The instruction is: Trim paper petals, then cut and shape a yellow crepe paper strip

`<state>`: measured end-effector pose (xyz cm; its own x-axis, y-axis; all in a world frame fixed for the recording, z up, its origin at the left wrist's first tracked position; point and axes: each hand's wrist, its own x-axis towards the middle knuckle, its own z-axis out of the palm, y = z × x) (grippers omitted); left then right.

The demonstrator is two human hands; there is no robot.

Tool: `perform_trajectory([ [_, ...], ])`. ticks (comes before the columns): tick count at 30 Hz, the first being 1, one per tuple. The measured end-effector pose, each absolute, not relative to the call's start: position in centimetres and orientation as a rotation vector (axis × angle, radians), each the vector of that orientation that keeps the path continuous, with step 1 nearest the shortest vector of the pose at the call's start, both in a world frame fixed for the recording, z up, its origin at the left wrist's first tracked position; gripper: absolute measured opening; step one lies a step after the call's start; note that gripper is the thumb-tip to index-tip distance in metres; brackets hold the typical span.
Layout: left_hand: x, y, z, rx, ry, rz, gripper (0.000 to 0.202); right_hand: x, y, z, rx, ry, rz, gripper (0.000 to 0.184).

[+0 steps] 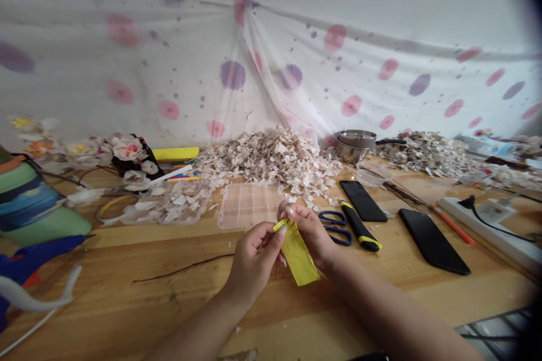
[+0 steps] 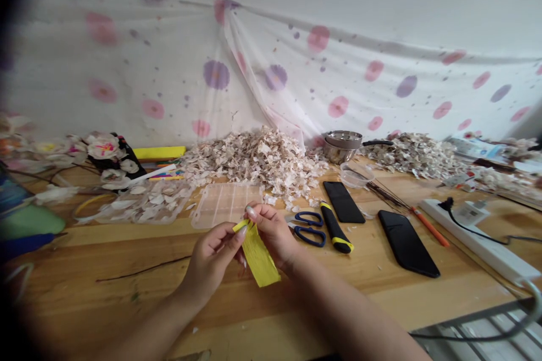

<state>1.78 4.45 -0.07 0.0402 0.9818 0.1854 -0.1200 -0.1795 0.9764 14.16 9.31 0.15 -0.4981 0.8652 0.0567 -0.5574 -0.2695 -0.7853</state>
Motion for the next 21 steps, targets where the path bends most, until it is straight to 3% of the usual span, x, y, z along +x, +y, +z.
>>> perform_trajectory([
  [14, 1.84, 4.35, -0.09, 1.308, 1.016, 1.366, 0.024, 13.96, 9.3, 0.0, -0.495, -0.932, 1.811, 0.03],
  [17, 1.79, 4.48, -0.02, 1.292, 0.997, 1.377, 0.025, 13.98, 9.4, -0.05, -0.42, -1.014, 1.905, 0.042],
  [21, 1.79, 4.54, -0.08, 1.311, 0.98, 1.376, 0.023, 13.94, 9.4, 0.06, -0.402, -1.079, 1.921, 0.03],
])
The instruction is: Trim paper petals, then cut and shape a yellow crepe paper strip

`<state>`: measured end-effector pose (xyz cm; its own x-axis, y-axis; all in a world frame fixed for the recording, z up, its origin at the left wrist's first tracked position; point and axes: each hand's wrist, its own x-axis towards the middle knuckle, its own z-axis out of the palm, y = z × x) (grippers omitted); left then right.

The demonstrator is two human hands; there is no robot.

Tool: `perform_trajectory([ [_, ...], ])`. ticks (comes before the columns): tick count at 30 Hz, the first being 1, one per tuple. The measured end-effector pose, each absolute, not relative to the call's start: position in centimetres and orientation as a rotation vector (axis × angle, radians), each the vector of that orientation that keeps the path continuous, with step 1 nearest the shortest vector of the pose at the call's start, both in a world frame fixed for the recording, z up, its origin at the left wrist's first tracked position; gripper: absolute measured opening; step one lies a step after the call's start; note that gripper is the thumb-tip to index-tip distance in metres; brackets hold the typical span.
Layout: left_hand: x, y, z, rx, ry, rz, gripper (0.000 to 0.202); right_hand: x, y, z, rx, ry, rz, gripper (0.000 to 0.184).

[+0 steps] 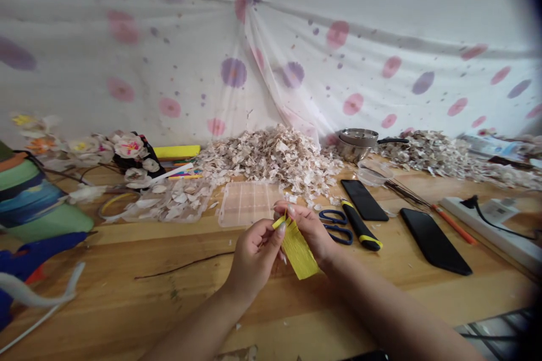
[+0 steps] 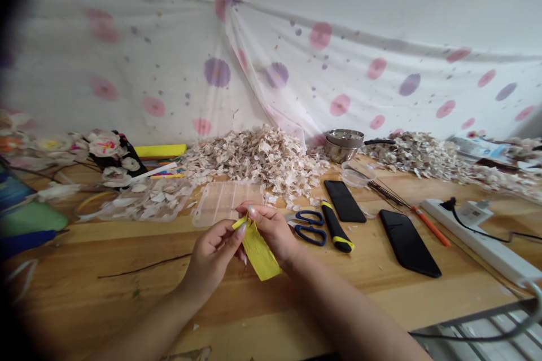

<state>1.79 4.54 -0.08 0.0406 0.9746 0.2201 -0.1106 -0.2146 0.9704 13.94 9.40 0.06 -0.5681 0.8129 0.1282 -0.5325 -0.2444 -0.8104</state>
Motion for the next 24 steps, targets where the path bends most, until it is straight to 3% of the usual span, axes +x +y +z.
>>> perform_trajectory([
  [6, 1.81, 4.38, -0.31, 1.311, 0.978, 1.349, 0.022, 14.01, 9.32, 0.25, -0.524, -1.012, 1.775, 0.019],
  [24, 1.91, 4.69, -0.43, 1.326, 0.956, 1.362, 0.022, 13.95, 9.68, -0.58, -0.348, -1.002, 1.863, 0.027],
])
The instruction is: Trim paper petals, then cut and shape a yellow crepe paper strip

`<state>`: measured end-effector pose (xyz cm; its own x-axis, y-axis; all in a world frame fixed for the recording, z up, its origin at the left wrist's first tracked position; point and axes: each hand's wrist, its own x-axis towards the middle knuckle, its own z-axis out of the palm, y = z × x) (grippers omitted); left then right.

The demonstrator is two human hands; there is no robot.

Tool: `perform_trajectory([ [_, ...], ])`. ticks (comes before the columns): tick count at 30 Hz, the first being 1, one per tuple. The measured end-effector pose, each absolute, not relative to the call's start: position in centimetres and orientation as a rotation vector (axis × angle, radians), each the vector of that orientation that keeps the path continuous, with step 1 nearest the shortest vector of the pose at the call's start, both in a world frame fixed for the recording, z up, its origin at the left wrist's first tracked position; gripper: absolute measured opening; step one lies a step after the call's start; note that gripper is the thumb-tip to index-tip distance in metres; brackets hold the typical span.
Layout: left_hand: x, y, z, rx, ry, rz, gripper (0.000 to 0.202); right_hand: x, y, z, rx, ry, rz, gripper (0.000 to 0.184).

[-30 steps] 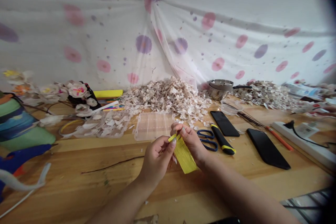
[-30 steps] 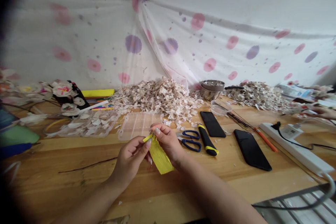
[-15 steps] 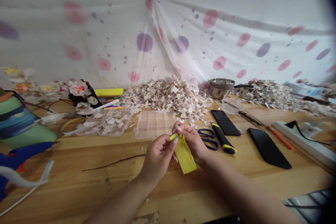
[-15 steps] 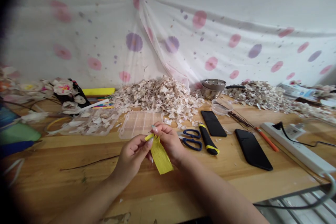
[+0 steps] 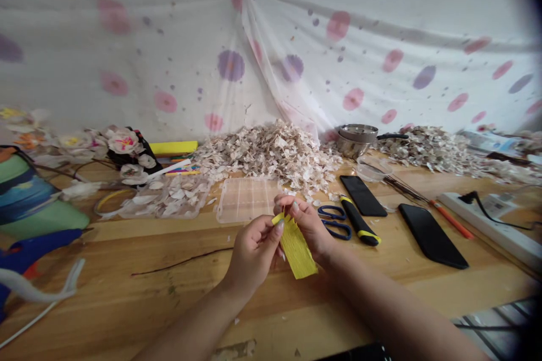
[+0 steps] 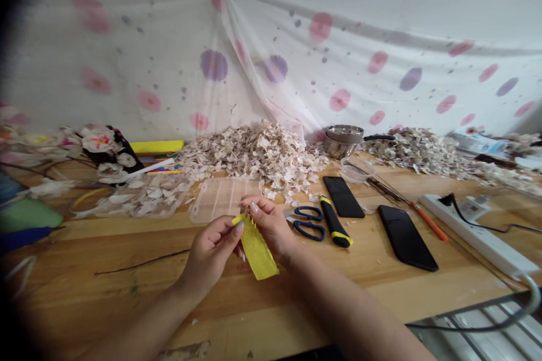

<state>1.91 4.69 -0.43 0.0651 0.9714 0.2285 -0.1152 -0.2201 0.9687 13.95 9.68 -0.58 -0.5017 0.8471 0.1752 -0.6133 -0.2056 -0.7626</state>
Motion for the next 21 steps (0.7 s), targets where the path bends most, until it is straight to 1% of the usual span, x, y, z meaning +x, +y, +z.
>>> perform_trajectory([
  [2, 1.91, 4.65, -0.32, 1.325, 0.952, 1.372, 0.021, 14.1, 9.75, -0.75, -0.352, -1.058, 1.907, 0.033],
  [3, 1.89, 4.63, -0.32, 1.326, 0.951, 1.375, 0.021, 14.15, 9.75, -0.79, -0.359, -1.077, 1.921, 0.033],
  [9, 1.81, 4.82, -0.76, 1.345, 0.964, 1.361, 0.021, 14.1, 9.6, -0.54, -0.415, -1.04, 1.899, 0.021],
  [13, 1.86, 4.95, -0.96, 1.359, 0.977, 1.351, 0.021, 14.06, 9.66, -0.48, -0.437, -1.01, 1.909, 0.02],
  [18, 1.9, 4.79, -0.95, 1.345, 0.976, 1.343, 0.022, 13.94, 9.73, -0.81, -0.453, -0.942, 1.822, 0.021],
  [21, 1.91, 4.7, -0.82, 1.333, 0.973, 1.341, 0.021, 13.9, 9.69, -0.87, -0.427, -0.975, 1.845, 0.022],
])
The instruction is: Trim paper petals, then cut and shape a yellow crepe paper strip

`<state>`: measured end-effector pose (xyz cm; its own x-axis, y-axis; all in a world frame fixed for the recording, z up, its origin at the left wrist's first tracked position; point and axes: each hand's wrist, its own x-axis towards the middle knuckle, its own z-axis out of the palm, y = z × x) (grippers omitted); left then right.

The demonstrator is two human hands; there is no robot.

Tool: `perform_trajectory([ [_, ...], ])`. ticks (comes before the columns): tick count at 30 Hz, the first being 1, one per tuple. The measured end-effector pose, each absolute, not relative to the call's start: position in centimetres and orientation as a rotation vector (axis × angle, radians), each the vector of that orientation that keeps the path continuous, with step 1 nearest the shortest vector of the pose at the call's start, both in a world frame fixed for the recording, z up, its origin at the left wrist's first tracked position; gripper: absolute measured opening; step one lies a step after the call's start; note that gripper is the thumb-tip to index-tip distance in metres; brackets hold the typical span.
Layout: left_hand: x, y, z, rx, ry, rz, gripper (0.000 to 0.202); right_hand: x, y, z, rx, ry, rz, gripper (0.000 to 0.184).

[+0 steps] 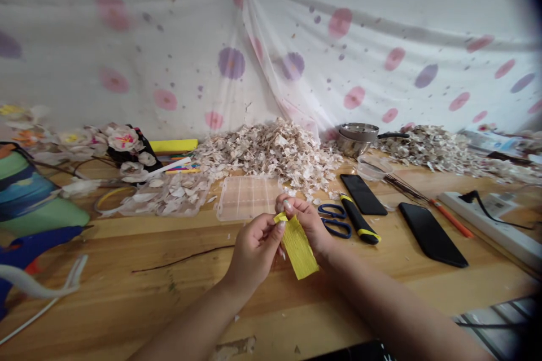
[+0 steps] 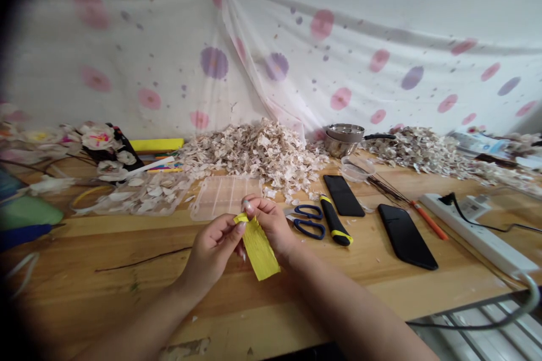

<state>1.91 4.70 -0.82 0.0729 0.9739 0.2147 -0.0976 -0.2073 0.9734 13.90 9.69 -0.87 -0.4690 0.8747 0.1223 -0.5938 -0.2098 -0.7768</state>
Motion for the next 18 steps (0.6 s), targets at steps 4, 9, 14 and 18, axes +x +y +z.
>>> perform_trajectory([
  [4, 1.9, 4.68, -0.66, 1.326, 0.976, 1.354, 0.022, 14.03, 9.53, -0.47, -0.402, -1.074, 1.824, 0.023],
  [9, 1.91, 4.58, -0.69, 1.315, 0.976, 1.36, 0.021, 14.18, 9.43, -0.01, -0.454, -1.101, 1.785, 0.02],
  [14, 1.96, 4.44, -0.56, 1.316, 0.984, 1.358, 0.02, 14.16, 9.58, -0.02, -0.469, -1.034, 1.809, 0.016],
  [18, 2.0, 4.52, -0.41, 1.304, 0.993, 1.372, 0.021, 14.19, 9.71, 0.05, -0.476, -0.991, 1.795, 0.018],
])
